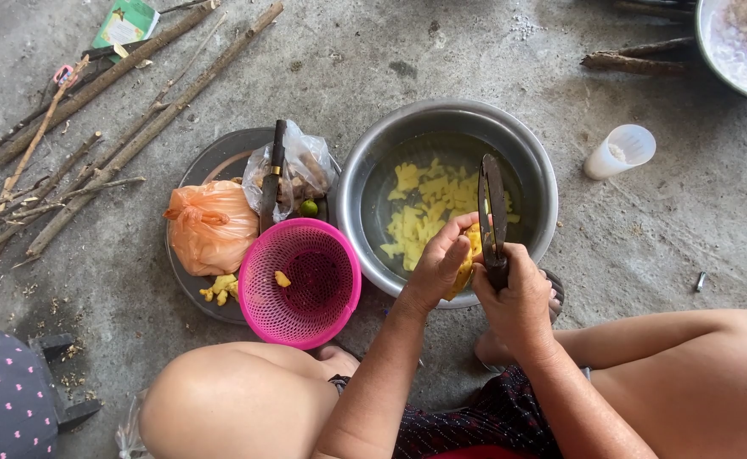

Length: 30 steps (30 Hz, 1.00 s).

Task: Slicing ginger root into thin pieces and dropping them into a bowl of water.

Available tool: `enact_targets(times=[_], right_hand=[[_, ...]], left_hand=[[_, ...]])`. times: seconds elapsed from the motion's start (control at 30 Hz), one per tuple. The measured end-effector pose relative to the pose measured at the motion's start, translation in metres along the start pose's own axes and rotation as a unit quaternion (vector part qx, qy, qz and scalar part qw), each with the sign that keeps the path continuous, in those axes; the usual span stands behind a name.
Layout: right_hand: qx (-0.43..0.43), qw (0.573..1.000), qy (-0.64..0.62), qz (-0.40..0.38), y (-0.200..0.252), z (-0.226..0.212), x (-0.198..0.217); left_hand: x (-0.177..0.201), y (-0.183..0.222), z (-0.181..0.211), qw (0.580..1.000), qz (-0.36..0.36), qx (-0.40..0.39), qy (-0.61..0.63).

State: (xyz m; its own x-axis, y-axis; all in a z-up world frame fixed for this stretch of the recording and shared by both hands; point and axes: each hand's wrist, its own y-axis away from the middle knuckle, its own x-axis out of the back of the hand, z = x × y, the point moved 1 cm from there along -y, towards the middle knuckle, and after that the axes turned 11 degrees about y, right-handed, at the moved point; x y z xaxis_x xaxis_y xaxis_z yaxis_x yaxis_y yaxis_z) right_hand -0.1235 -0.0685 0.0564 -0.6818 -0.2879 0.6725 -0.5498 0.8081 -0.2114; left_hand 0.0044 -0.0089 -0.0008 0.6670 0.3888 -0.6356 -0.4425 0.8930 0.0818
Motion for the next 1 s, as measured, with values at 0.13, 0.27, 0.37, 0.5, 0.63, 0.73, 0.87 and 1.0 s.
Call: enact_targets(times=[0.13,0.27,0.37,0.5,0.63,0.73,0.87,1.0], right_hand=[[-0.001,1.0,0.012,0.016,-0.001,-0.004,0.001],[-0.026,0.997,-0.042,0.062,-0.002,0.006,0.0],[-0.02,0.995,-0.056,0.081,-0.019,0.007,0.015],[-0.03,0.995,-0.052,0.079,-0.02,0.006,0.019],[0.005,0.997,-0.029,0.073,-0.017,0.005,0.014],[0.019,0.997,-0.015,0.07,-0.015,0.004,0.011],[0.057,0.992,0.072,0.092,-0.01,0.018,0.002],[0.051,0.992,0.078,0.084,-0.009,0.017,0.001]], left_hand=[[-0.008,0.0,-0.001,1.0,0.007,-0.011,0.003],[-0.024,0.002,0.002,0.99,-0.004,0.001,0.143],[-0.025,0.005,0.01,0.97,-0.041,0.023,0.237],[-0.022,0.002,0.013,0.95,-0.047,0.052,0.304],[-0.016,0.001,0.009,0.946,-0.043,0.052,0.318],[-0.01,0.0,0.002,0.95,-0.041,0.048,0.304],[-0.016,0.004,0.003,0.974,-0.002,0.042,0.223],[-0.012,0.003,-0.001,0.993,0.027,0.027,0.115]])
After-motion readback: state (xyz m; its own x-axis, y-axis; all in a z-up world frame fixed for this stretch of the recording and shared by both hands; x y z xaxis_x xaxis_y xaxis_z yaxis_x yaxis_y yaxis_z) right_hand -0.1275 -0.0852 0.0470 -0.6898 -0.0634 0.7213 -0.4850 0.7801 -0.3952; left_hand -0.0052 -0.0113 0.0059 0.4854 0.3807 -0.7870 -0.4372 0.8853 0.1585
